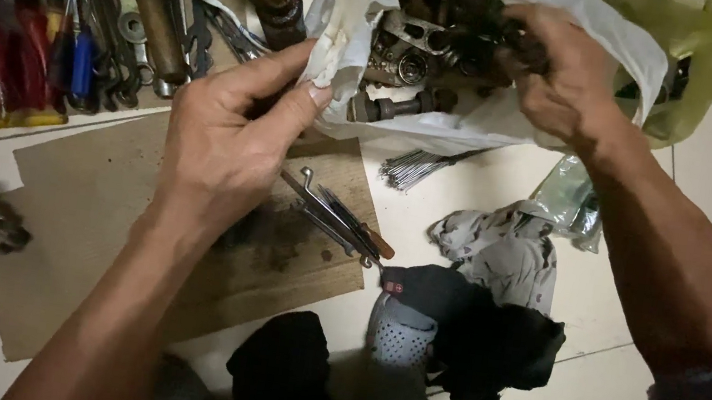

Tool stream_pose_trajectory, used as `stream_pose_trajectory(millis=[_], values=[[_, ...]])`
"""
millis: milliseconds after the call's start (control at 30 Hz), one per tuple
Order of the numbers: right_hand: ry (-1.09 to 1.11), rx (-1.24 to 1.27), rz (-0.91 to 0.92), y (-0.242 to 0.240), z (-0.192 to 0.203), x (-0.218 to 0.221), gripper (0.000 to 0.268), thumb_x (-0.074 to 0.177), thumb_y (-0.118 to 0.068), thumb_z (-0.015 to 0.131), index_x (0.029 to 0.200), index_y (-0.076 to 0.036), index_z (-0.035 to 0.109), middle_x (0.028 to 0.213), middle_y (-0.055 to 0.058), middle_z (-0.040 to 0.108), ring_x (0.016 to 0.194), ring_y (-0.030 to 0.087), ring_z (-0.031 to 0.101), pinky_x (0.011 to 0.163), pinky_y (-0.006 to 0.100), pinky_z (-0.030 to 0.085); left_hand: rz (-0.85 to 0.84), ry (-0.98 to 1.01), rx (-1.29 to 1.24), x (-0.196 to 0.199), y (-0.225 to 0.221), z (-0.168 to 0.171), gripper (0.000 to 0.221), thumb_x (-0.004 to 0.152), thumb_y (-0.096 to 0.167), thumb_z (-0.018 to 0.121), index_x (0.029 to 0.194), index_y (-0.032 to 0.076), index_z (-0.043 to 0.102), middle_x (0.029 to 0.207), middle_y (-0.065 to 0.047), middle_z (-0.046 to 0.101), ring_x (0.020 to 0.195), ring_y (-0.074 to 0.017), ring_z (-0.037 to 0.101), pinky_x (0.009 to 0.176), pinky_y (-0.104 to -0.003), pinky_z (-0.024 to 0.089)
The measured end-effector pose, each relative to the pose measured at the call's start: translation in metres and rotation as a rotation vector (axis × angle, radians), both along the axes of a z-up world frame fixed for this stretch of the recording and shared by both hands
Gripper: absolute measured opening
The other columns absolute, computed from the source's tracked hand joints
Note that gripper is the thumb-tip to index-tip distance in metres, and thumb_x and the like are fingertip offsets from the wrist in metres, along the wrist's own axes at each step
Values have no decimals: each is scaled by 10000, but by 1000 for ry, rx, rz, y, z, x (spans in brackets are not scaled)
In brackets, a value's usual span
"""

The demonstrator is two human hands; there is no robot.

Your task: Cleaning a bicycle chain with a rag and using a chain breaker tool to repair it.

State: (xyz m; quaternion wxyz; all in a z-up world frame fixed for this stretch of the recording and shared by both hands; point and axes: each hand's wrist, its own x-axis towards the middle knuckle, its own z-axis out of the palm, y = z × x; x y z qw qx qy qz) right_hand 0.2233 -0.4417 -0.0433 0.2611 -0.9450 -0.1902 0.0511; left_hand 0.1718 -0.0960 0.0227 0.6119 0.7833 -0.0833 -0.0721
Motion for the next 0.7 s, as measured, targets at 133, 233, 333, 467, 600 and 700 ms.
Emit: stream_pose_trajectory(millis=[133, 233, 333, 467, 600, 700], values=[[144, 342, -259, 9, 35, -16, 596, 1047, -531, 507, 1383, -40, 463, 1388, 244, 554, 1297, 439, 535, 1074, 593, 419, -16, 24, -38, -2, -4, 4, 388, 953, 171, 666, 1312, 38, 598, 1315, -161, 673, 1223, -250, 692, 1001, -321, 621], [169, 383, -559, 17, 51, -24, 424, 1049, -360, 496, 1330, -47, 541, 1318, 142, 603, 1263, 333, 567, 1053, 463, 478, -36, 16, 50, -3, -5, 6, 392, 956, 214, 657, 1318, 71, 615, 1324, -138, 671, 1227, -221, 674, 1011, -306, 586], [216, 1172, -705, -42, -24, -10, 385, 954, -120, 721, 1297, -50, 557, 1273, 121, 631, 1258, 308, 625, 1132, 460, 565, -44, -52, 60, -3, -7, 4, 383, 969, 188, 660, 1322, 51, 607, 1310, -162, 676, 1181, -239, 705, 960, -302, 621], [274, 1367, -931, -15, 9, -21, 459, 853, -3, 722, 1224, 86, 468, 1173, 241, 699, 1149, 376, 733, 1074, 508, 657, -32, -7, 3, -3, -11, 5, 384, 964, 168, 662, 1326, 54, 600, 1321, -153, 675, 1232, -233, 676, 1022, -311, 594], [441, 822, -825, 16, 49, -37, 372, 945, -244, 575, 1250, -34, 603, 1338, 140, 674, 1336, 313, 615, 1180, 462, 478, -34, 27, 18, -3, -14, 5, 415, 955, 191, 663, 1332, 33, 590, 1314, -174, 674, 1215, -253, 691, 984, -310, 613], [592, 313, -733, 46, 77, -41, 484, 968, -394, 498, 1367, -119, 500, 1428, 131, 605, 1369, 321, 560, 1149, 514, 411, -36, 33, -47, -3, -18, 4, 400, 967, 151, 652, 1336, 16, 575, 1325, -187, 665, 1207, -249, 690, 982, -299, 620]])
